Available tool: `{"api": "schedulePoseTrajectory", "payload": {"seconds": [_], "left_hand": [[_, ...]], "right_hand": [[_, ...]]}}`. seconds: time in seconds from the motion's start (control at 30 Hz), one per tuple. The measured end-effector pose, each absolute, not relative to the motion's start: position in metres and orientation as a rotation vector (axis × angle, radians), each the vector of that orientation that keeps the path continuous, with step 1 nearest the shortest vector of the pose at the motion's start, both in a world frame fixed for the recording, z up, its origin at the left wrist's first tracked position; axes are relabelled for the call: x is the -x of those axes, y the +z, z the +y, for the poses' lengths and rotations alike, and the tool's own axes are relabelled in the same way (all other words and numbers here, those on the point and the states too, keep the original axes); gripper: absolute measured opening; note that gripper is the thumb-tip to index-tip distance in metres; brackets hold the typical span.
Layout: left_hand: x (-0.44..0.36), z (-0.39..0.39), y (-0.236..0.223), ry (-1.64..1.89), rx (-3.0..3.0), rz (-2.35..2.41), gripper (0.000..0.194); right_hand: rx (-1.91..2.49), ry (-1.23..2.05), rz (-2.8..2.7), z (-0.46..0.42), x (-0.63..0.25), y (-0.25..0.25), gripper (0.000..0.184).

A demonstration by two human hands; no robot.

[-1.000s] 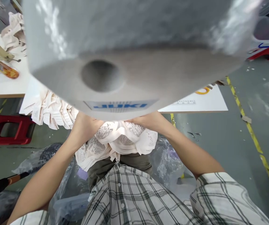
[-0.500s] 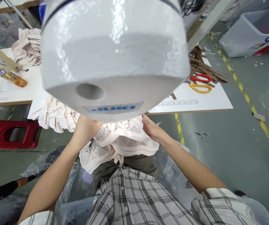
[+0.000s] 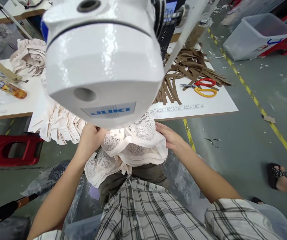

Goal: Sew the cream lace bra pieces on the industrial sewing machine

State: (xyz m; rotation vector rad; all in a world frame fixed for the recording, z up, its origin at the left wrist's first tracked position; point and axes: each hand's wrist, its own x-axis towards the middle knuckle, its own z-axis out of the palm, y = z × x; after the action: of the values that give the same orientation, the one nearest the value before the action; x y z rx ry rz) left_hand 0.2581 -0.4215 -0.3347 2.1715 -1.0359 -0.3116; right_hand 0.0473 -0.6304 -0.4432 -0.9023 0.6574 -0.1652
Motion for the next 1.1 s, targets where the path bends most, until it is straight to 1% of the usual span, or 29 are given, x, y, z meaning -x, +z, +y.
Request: {"api": "schedulePoseTrajectory", "payload": {"seconds": [0.07,0.17,0.23,0.33,0.37,0.4,0.47,0.5,0.53,0.57,0.63,0.77,0.9,1.1], "left_hand": [[-0.251,-0.409,-0.335,-0.185,-2.202,-0.977,0.015],[-0.219,-0.389,-0.33,0.2,-2.116,-1.047,0.016],[-0.189,-0.382,-0.323,0.303,-1.913,-1.335,0.03],[-0.157,-0.386,-0.312,0.129,-1.736,-1.732,0.052],[-0.154,-0.39,-0.309,-0.014,-1.783,-1.763,0.052],[-0.155,-0.393,-0.309,-0.202,-1.866,-1.722,0.046],[-0.168,-0.398,-0.311,-0.591,-2.003,-1.468,0.026],[-0.176,-0.4,-0.314,-0.711,-2.031,-1.31,0.024],[-0.186,-0.401,-0.318,-0.756,-2.044,-1.164,0.027],[-0.194,-0.402,-0.322,-0.733,-2.049,-1.043,0.028],[-0.207,-0.405,-0.329,-0.623,-2.063,-0.886,0.024],[-0.22,-0.417,-0.338,-0.46,-2.092,-0.751,0.02],[-0.226,-0.429,-0.339,-0.404,-2.104,-0.786,0.021],[-0.231,-0.431,-0.337,-0.387,-2.091,-0.837,0.023]], "right_hand": [[0.968,-0.278,0.705,-0.635,-0.044,-0.435,0.042],[1.088,-0.377,0.704,-0.631,-0.038,-0.414,0.039],[1.232,-0.241,0.512,-0.616,-0.035,-0.394,0.036],[1.48,0.097,0.001,-0.587,-0.037,-0.361,0.025],[1.549,0.146,-0.115,-0.578,-0.039,-0.353,0.023],[1.612,0.144,-0.161,-0.572,-0.042,-0.346,0.023],[1.723,0.06,-0.076,-0.567,-0.05,-0.342,0.028],[1.775,0.017,0.013,-0.568,-0.055,-0.343,0.031],[1.823,-0.015,0.103,-0.571,-0.061,-0.346,0.035],[1.867,-0.042,0.179,-0.574,-0.067,-0.35,0.039],[1.931,-0.074,0.277,-0.581,-0.078,-0.359,0.048],[1.893,-0.081,0.355,-0.589,-0.097,-0.366,0.058],[1.853,-0.067,0.381,-0.592,-0.104,-0.362,0.061],[1.842,-0.073,0.38,-0.598,-0.105,-0.364,0.059]]}}
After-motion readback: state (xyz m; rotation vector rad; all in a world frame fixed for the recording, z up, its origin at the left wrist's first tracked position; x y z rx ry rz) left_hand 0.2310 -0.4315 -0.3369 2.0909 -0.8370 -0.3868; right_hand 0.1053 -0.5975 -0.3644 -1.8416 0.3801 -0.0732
